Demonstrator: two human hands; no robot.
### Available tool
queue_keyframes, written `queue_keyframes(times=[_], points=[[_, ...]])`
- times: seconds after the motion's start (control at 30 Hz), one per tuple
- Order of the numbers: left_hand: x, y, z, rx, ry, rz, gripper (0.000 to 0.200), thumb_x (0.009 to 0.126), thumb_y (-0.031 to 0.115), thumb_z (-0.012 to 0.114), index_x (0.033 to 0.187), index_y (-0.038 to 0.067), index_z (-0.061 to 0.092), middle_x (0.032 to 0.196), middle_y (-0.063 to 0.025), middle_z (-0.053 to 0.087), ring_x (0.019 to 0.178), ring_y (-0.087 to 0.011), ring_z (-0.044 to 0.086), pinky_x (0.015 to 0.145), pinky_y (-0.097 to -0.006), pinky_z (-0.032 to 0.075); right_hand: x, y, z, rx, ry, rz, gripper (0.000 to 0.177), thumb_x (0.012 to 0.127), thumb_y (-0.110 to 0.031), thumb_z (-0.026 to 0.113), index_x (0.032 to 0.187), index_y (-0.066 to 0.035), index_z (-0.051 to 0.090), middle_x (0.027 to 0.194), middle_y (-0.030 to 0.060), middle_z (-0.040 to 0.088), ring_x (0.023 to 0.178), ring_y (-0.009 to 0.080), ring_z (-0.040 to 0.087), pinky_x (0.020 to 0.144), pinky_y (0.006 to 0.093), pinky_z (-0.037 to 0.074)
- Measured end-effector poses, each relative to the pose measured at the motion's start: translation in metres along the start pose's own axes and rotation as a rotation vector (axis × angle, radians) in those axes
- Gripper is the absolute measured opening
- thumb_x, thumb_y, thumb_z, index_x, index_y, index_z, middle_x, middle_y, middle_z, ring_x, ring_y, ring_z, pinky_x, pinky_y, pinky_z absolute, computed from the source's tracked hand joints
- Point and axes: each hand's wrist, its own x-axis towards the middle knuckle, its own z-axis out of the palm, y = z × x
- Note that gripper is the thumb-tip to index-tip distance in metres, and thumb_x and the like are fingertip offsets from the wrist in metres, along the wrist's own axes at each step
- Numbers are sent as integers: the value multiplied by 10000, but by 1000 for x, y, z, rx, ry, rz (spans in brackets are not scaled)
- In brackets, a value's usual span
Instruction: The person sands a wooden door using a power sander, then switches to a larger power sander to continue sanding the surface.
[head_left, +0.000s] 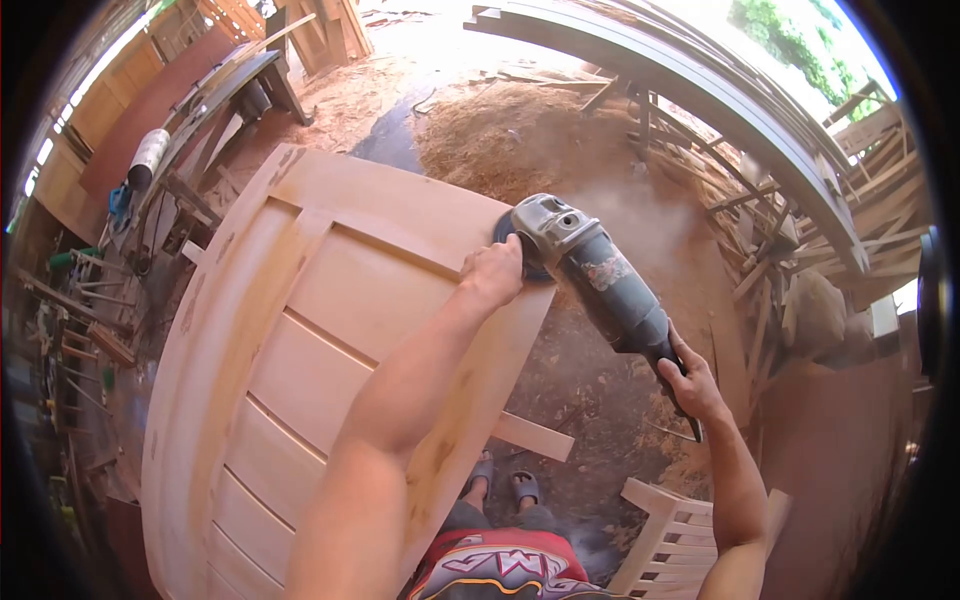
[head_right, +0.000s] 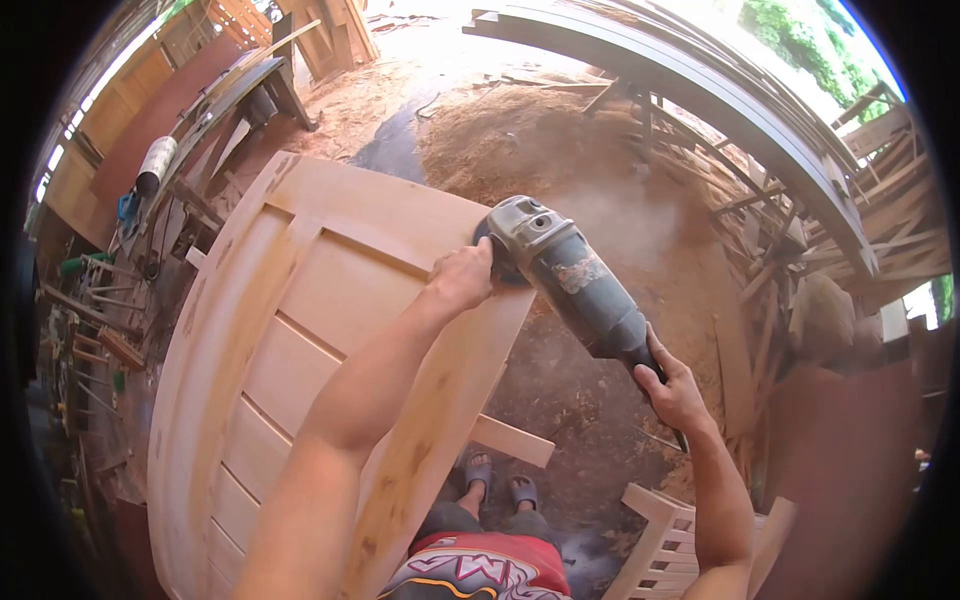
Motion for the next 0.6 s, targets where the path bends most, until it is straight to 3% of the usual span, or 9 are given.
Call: queue_keyframes(times=[0.07,0.17,0.23,0.33,0.37,0.47,0.5,0.6], points=[[-11,-6,3,5,-14,-16,315,922,168,650,1160,-5,539,1057,-227,740,1032,-394,721,905,-479,576,-1,17,6,-46,20,-158,696,953,-166,642,1586,-84,362,1369,215,638,1276,206,570,1099,304,387],[-45,-20,15,-101,39,-68,366,933,260,690,1126,-17,546,1062,-259,720,1026,-424,706,898,-512,566,-20,8,19,-77,-13,-184,691,954,-160,640,1584,-88,366,1337,216,658,1254,208,586,1081,295,396],[-79,-26,9,-182,63,-65,375,953,285,666,1128,-27,551,1061,-262,714,998,-434,707,877,-519,568,-29,11,26,-105,-38,-262,699,953,-170,648,1586,-90,360,1317,224,666,1242,207,593,1073,296,402],[-130,-42,22,-190,130,-84,393,978,311,631,1132,-42,556,1051,-263,707,963,-448,705,850,-526,570,-51,5,42,-157,-114,-210,715,954,-198,658,1590,-92,348,1280,228,682,1213,212,618,1054,300,420],[-146,-44,27,-171,153,-93,399,985,318,620,1134,-48,558,1046,-262,704,953,-453,704,841,-527,570,-54,19,46,-191,-107,-296,739,949,-236,671,1594,-97,339,1206,240,701,1147,233,663,1014,312,456],[-198,-40,35,-134,130,-188,411,985,315,624,1150,-55,554,1027,-255,702,947,-452,704,835,-531,570,-83,15,53,-230,-206,-233,748,938,-246,674,1592,-98,343,1146,255,711,1102,262,697,979,329,485],[-216,-39,42,-131,133,-214,417,985,319,622,1156,-56,553,1028,-253,703,944,-448,707,830,-528,573,-92,22,56,-240,-208,-311,746,931,-236,666,1591,-97,345,1110,280,705,1080,325,717,956,343,501],[-271,-29,58,-117,125,-295,441,987,326,614,1182,-64,545,1030,-250,704,939,-435,713,819,-519,578,-126,30,57,-265,-301,-305,741,925,-201,656,1587,-83,344,1113,303,691,1094,391,704,950,340,502]])
